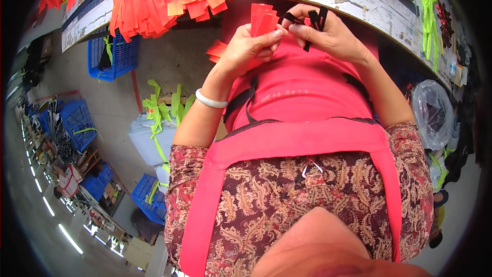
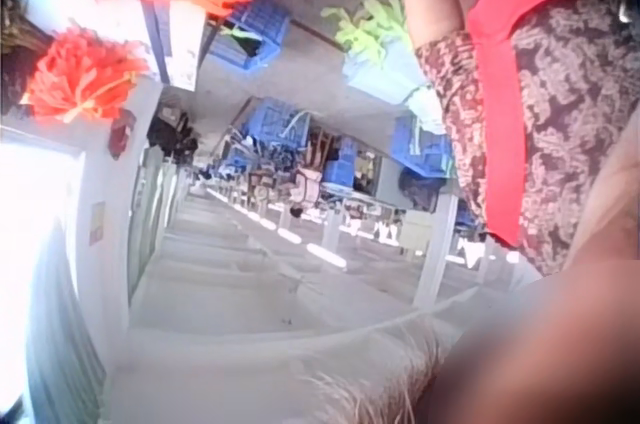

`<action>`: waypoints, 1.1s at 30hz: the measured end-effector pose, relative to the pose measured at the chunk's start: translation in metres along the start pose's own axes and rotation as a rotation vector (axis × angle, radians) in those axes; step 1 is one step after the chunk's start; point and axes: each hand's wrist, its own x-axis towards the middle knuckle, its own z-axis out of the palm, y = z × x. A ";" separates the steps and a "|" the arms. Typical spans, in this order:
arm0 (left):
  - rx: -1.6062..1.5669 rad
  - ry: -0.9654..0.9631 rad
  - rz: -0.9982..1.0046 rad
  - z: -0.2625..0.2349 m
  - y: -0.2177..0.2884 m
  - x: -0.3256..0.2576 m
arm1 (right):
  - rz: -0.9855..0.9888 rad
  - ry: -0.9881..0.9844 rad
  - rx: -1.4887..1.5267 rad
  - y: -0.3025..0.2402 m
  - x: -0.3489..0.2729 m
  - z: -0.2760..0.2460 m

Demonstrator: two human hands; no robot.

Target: Attaching black plastic clips to red fabric strips at a workbench in a factory.

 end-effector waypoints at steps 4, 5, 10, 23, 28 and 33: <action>0.057 -0.006 -0.019 0.004 0.001 -0.003 | -0.024 0.167 -0.227 -0.011 0.007 0.012; 0.075 -0.010 -0.023 0.004 -0.001 -0.003 | -0.027 0.175 -0.286 -0.007 0.011 0.014; 0.143 -0.004 -0.065 0.003 -0.001 -0.005 | 0.094 0.139 -0.173 0.011 0.016 0.010; 0.006 0.141 0.202 -0.015 0.017 -0.007 | 0.092 0.171 -0.048 0.010 0.013 0.006; 0.489 0.200 0.464 -0.002 0.011 -0.010 | 0.159 0.162 -0.016 0.011 0.011 0.012; 0.383 0.248 0.402 -0.005 0.004 -0.007 | 0.106 0.134 -0.082 0.010 0.011 0.014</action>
